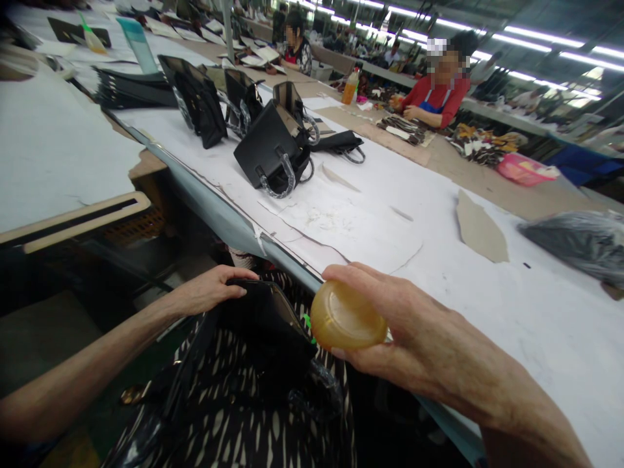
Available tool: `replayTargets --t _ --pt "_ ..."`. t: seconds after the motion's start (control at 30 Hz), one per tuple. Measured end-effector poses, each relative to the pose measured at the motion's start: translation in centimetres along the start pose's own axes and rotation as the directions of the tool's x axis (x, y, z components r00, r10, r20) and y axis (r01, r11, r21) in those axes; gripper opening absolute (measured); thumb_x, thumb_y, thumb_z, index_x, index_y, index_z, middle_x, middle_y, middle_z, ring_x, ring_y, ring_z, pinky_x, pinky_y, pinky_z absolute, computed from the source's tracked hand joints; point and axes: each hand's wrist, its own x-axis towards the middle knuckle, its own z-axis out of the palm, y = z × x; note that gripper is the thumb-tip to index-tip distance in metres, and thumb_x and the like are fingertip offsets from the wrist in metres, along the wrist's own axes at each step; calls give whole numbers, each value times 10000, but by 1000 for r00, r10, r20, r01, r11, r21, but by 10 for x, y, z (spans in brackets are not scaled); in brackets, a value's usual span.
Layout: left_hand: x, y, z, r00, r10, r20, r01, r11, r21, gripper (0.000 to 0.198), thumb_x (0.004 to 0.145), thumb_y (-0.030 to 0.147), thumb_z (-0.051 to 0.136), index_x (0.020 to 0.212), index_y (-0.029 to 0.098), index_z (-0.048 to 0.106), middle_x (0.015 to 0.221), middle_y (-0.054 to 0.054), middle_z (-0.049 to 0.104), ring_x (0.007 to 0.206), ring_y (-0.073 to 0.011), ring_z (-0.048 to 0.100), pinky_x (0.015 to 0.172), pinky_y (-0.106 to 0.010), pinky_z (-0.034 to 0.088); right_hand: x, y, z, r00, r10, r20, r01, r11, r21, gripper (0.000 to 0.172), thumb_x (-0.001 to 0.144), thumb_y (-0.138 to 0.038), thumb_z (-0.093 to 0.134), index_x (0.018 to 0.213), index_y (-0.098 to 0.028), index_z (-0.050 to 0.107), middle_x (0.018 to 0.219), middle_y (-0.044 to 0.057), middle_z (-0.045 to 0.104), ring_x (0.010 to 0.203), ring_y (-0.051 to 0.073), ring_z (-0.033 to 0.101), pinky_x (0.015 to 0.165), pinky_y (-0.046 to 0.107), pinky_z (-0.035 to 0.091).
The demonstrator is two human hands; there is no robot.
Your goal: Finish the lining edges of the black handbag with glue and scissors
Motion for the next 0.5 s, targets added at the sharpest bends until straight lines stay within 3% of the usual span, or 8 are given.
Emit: replayTargets --t 0.2,0.5 --pt "-1 1 1 1000 -29 4 29 999 -13 419 659 172 475 1058 157 601 877 -10 655 800 -189 568 670 -234 396 -3 5 5 996 53 -66 -48 997 65 492 703 -391 608 1170 -332 463 999 2 619 801 184 600 650 284 508" --pt "-2 0 1 1000 -5 -12 5 1000 9 418 658 172 476 1055 175 606 889 -4 654 806 -189 565 673 -237 393 6 14 23 988 107 -112 -97 991 94 539 700 -411 627 1182 -294 417 1093 33 578 904 203 580 766 311 491"
